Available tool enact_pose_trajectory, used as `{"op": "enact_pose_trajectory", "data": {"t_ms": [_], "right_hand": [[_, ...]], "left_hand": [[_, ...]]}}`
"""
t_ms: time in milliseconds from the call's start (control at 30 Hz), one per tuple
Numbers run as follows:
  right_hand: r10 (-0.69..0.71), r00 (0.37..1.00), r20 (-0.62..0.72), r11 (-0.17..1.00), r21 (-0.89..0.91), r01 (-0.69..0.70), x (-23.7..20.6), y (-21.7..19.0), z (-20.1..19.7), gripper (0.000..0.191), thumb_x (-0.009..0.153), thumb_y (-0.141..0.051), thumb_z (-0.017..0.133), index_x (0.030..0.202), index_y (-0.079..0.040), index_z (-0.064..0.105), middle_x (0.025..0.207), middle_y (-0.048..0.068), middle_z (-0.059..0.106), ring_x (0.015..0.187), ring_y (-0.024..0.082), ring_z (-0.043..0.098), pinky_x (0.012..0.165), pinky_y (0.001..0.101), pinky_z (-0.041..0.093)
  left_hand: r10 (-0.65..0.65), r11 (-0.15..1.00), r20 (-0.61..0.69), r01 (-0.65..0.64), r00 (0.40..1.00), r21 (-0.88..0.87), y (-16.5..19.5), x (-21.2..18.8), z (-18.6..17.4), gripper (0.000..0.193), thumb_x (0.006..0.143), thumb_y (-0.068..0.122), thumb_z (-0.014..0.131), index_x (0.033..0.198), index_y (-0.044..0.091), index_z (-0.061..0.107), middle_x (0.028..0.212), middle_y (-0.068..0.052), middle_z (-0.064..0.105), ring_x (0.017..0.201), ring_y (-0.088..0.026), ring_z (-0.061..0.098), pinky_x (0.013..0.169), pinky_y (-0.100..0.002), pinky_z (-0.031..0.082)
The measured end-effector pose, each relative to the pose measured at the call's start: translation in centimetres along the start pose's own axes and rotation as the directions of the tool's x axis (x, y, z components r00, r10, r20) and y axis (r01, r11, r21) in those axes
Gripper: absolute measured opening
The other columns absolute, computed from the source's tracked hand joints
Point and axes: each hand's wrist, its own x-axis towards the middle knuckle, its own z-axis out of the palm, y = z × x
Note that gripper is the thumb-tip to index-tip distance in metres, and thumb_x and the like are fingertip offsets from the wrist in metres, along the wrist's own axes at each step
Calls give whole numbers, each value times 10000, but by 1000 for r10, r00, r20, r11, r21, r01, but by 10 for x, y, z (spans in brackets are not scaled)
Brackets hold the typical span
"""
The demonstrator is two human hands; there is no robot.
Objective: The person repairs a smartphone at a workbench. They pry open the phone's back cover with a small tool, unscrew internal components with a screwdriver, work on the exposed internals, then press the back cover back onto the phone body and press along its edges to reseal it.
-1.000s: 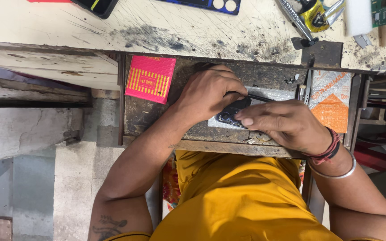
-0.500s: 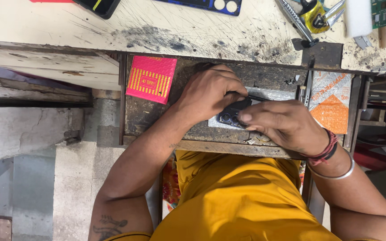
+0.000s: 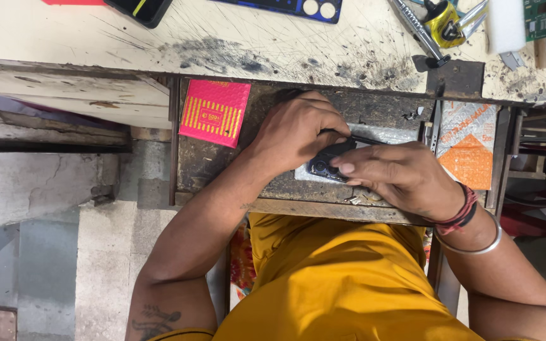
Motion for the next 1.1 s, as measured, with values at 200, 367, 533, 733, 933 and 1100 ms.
{"op": "enact_pose_trajectory", "data": {"t_ms": [200, 367, 533, 733, 933, 1100], "right_hand": [[34, 998, -46, 980, -194, -42, 1, -1, 0, 423, 790, -87, 874, 1165, -122, 683, 929, 81, 755, 802, 234, 758, 653, 332, 585], [40, 999, -37, 973, -227, -47, -2, 3, 1, 381, 811, -110, 837, 1162, -141, 693, 958, 63, 775, 821, 237, 758, 678, 340, 587], [15, 1000, -24, 996, -82, -17, -2, 1, 2, 357, 867, -53, 808, 1180, -131, 656, 1087, 102, 765, 938, 254, 783, 748, 314, 631], [29, 999, -33, 994, -102, -32, 1, -3, 0, 388, 836, -50, 810, 1190, -128, 671, 1040, 109, 758, 897, 253, 782, 728, 319, 625], [41, 998, -55, 988, -149, -49, 0, -1, 1, 413, 816, -98, 862, 1184, -120, 675, 971, 99, 757, 832, 240, 772, 665, 322, 603], [0, 997, -77, 983, -185, -14, -1, -2, 4, 440, 797, -128, 881, 1170, -147, 650, 963, 89, 769, 835, 246, 772, 679, 318, 598]], "left_hand": [[3, 1000, -8, -3, 1000, -13, -1, -1, 1, 123, 803, 153, 833, 923, 167, 808, 953, 28, 792, 972, -159, 718, 864, -370, 582], [3, 1000, -28, -4, 1000, -15, -2, -1, 1, 123, 794, 174, 842, 912, 161, 807, 942, 21, 790, 966, -172, 715, 842, -380, 579], [-7, 1000, -13, 6, 1000, -18, -1, -2, 1, 104, 810, 177, 837, 909, 164, 809, 929, 19, 786, 952, -177, 712, 828, -378, 578], [15, 999, -36, -16, 999, -31, 0, -1, -2, 114, 794, 177, 839, 901, 156, 806, 936, 20, 786, 963, -178, 710, 832, -377, 574], [10, 1000, -29, -10, 1000, -13, -1, -1, 0, 108, 800, 174, 837, 902, 154, 806, 935, 26, 788, 969, -172, 706, 829, -373, 574], [8, 1000, -26, -8, 1000, 4, -4, -2, 5, 105, 804, 181, 838, 902, 164, 803, 938, 38, 788, 966, -147, 703, 825, -360, 581]]}}
